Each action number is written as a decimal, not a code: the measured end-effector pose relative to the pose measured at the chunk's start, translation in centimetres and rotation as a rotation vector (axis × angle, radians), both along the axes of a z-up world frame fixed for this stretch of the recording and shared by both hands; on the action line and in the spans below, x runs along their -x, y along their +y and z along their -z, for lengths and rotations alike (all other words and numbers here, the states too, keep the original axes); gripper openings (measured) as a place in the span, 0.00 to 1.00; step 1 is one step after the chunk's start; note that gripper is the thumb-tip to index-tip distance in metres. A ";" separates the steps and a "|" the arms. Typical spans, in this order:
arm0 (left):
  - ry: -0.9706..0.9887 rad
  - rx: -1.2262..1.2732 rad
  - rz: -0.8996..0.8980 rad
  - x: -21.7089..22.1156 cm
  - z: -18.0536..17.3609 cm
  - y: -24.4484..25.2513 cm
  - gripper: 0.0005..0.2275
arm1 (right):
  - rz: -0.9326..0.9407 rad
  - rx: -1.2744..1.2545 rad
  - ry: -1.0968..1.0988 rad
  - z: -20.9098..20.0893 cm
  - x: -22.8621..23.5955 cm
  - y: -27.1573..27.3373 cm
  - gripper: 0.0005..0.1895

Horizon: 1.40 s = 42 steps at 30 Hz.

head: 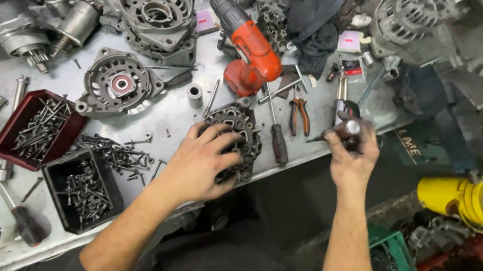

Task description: The person uses a screwdriver to remove screws from a circular metal component on a workbench. They then use pliers to remove a small part from the component and place it on the table. The person continues to manipulate the component and other parts on the workbench.

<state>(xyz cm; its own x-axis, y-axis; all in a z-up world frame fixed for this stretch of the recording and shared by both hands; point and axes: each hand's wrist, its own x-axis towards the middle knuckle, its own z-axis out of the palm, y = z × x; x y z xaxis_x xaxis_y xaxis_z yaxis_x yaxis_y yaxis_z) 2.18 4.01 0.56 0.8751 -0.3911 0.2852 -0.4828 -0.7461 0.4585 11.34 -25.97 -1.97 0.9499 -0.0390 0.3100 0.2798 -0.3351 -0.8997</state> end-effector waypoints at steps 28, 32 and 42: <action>0.148 -0.004 0.000 -0.8 -2.0 -0.5 0.13 | -0.061 0.743 0.078 11.4 -5.3 2.2 0.23; 0.163 -0.042 0.034 -0.8 -1.3 -0.1 0.13 | -0.092 0.845 0.033 12.9 -5.7 3.1 0.34; 0.165 0.003 0.010 -0.9 -1.7 -0.2 0.15 | -0.021 1.025 0.328 14.5 -10.9 3.5 0.31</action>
